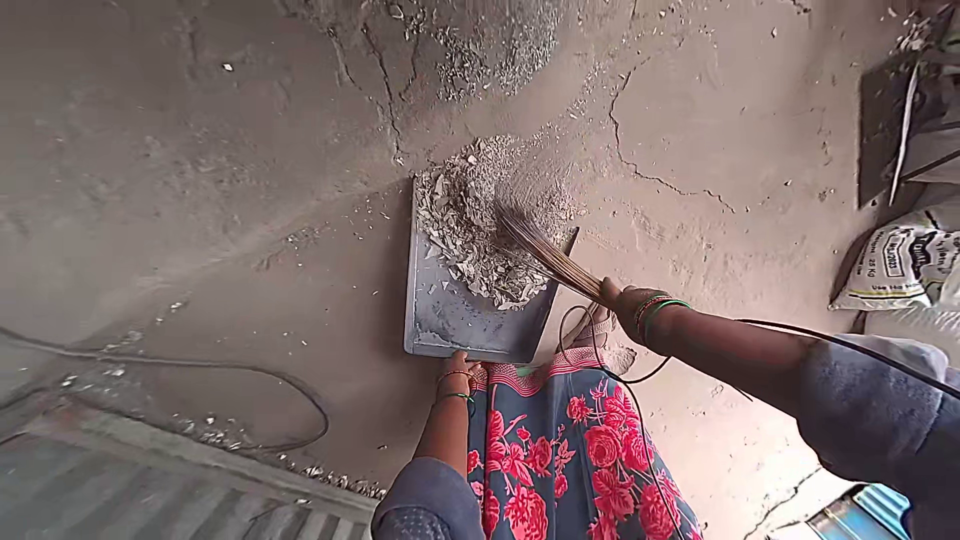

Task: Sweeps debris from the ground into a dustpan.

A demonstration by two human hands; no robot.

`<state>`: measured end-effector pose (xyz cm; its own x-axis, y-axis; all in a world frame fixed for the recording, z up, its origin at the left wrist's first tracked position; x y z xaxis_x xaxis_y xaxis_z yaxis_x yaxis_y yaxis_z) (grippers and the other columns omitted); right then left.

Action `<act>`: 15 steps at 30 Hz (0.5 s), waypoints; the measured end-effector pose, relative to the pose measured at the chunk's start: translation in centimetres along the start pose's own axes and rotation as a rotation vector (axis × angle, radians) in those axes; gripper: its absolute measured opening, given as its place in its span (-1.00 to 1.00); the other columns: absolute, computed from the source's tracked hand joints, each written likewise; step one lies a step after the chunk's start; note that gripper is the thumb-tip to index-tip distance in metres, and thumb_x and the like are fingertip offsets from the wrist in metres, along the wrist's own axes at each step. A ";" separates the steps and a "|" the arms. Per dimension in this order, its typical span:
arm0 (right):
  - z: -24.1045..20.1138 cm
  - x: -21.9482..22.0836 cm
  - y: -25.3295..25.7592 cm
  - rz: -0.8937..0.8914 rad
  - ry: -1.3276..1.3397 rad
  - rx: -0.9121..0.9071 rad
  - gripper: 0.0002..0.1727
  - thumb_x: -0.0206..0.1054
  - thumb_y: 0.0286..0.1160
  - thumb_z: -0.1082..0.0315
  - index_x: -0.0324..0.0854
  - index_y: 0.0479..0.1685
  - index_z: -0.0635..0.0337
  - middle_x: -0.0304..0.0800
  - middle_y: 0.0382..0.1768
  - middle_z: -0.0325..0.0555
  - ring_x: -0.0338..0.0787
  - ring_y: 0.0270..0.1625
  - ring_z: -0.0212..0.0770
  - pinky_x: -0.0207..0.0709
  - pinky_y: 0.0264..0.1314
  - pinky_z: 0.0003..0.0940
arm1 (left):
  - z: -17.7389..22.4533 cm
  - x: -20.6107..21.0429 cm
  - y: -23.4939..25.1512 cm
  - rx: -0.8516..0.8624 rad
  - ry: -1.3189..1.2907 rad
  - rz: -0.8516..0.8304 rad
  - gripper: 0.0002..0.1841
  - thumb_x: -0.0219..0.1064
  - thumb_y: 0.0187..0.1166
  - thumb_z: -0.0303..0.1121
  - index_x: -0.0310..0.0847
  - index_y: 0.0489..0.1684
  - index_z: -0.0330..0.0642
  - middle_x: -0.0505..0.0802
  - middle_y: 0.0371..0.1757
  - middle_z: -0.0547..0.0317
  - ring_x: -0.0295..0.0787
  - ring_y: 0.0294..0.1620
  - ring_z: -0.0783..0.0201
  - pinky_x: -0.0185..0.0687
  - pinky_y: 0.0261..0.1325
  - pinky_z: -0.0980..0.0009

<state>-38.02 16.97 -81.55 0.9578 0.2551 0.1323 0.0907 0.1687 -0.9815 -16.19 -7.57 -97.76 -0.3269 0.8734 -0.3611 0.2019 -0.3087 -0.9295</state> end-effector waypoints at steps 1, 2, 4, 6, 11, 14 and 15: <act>0.0 0.2 -1.0 -0.022 -0.021 0.004 -0.16 0.00 0.76 0.57 -0.39 0.95 0.10 0.50 0.46 0.45 0.65 0.45 0.39 0.49 0.43 0.25 | 0.0 -0.6 0.3 0.005 0.009 -0.003 -0.56 -0.08 0.90 -0.33 0.26 0.59 -0.45 0.52 0.47 -0.40 0.70 0.11 0.00 0.64 0.12 0.20; 0.1 0.5 -1.9 -0.040 -0.031 0.015 -0.13 0.01 0.74 0.59 -0.43 0.95 0.10 0.45 0.50 0.47 0.64 0.46 0.41 0.48 0.44 0.26 | 0.1 -1.1 0.8 0.008 0.020 -0.004 -0.56 -0.08 0.90 -0.33 0.25 0.60 -0.45 0.51 0.49 -0.41 0.70 0.13 0.00 0.64 0.14 0.20; 0.8 1.2 -3.3 -0.051 -0.051 0.050 -0.07 0.04 0.70 0.60 -0.46 0.96 0.06 0.43 0.53 0.47 0.65 0.44 0.42 0.50 0.41 0.27 | 0.3 -2.2 1.5 0.013 0.044 -0.003 -0.56 -0.07 0.90 -0.34 0.24 0.61 -0.45 0.51 0.49 -0.41 0.70 0.14 0.00 0.64 0.14 0.20; 2.0 1.4 -4.5 -0.022 -0.067 0.102 -0.06 0.04 0.70 0.58 -0.47 0.98 -0.02 0.43 0.54 0.44 0.69 0.39 0.42 0.53 0.36 0.28 | 0.8 -3.1 1.9 0.015 0.071 -0.005 -0.56 -0.07 0.90 -0.35 0.22 0.63 -0.42 0.51 0.49 -0.40 0.71 0.11 0.01 0.65 0.12 0.21; 3.6 -2.8 -6.4 0.306 -0.047 0.202 -0.11 0.08 0.78 0.46 -0.37 0.99 -0.14 0.54 0.41 0.44 0.81 0.09 0.42 0.63 0.09 0.27 | 1.1 -3.7 2.4 0.022 0.086 -0.024 -0.55 -0.04 0.88 -0.36 0.18 0.66 -0.37 0.54 0.44 -0.36 0.74 -0.01 0.08 0.67 0.01 0.27; 2.1 -7.3 -4.2 0.467 -0.049 0.198 -0.10 0.06 0.74 0.55 -0.34 0.99 -0.12 0.49 0.42 0.50 0.80 0.03 0.47 0.63 0.00 0.33 | 0.9 -3.4 2.5 0.032 0.085 -0.035 -0.54 -0.05 0.88 -0.37 0.14 0.70 -0.34 0.52 0.47 -0.36 0.75 0.01 0.07 0.68 0.02 0.26; 1.5 -8.4 -2.6 0.479 -0.061 0.202 -0.10 0.06 0.72 0.57 -0.32 0.99 -0.12 0.48 0.43 0.52 0.79 0.06 0.49 0.63 0.00 0.35 | 0.9 -3.4 2.6 0.032 0.085 -0.033 -0.54 -0.05 0.88 -0.37 0.14 0.70 -0.34 0.53 0.47 -0.37 0.76 0.02 0.06 0.68 0.03 0.26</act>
<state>-46.68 15.88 -79.93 0.8606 0.4030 -0.3115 -0.4142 0.1977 -0.8885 -15.35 -11.67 -98.99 -0.2529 0.9117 -0.3239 0.1622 -0.2901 -0.9432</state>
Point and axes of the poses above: each hand's wrist, its own y-axis towards the middle knuckle, its own x-axis out of the palm, z = x × y, the point moved 4 cm from there along y, towards the middle knuckle
